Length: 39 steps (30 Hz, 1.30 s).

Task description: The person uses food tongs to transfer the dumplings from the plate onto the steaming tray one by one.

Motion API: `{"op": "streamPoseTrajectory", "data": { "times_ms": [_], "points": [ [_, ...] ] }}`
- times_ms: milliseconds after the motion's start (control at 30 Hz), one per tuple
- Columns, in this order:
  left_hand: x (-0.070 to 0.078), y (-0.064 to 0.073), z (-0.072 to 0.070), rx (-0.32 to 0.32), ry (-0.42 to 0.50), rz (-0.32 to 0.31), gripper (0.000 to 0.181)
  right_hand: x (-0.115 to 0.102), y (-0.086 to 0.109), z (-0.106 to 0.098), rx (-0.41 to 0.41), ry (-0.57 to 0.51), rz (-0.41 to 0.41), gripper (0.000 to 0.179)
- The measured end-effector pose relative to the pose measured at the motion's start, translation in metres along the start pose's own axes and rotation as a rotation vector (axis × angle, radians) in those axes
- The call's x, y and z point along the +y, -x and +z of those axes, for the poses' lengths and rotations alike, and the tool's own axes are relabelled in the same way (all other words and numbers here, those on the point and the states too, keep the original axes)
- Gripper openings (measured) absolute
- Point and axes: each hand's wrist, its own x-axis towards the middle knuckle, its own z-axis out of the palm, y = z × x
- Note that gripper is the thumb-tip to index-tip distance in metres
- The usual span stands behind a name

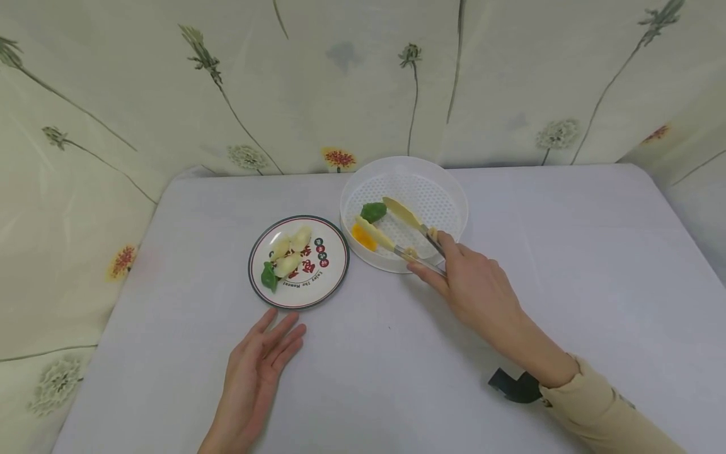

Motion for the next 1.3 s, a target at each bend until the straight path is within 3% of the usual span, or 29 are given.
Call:
{"op": "streamPoseTrajectory", "data": {
  "times_ms": [767,1300],
  "points": [
    [0.001,0.0,-0.001,0.011,0.001,-0.006,0.063,-0.02,0.003,-0.006,-0.081,-0.026,-0.013,0.074],
    [0.002,-0.002,0.001,0.021,-0.005,-0.026,0.065,-0.056,0.005,0.02,-0.168,0.001,-0.18,0.078]
  ]
}}
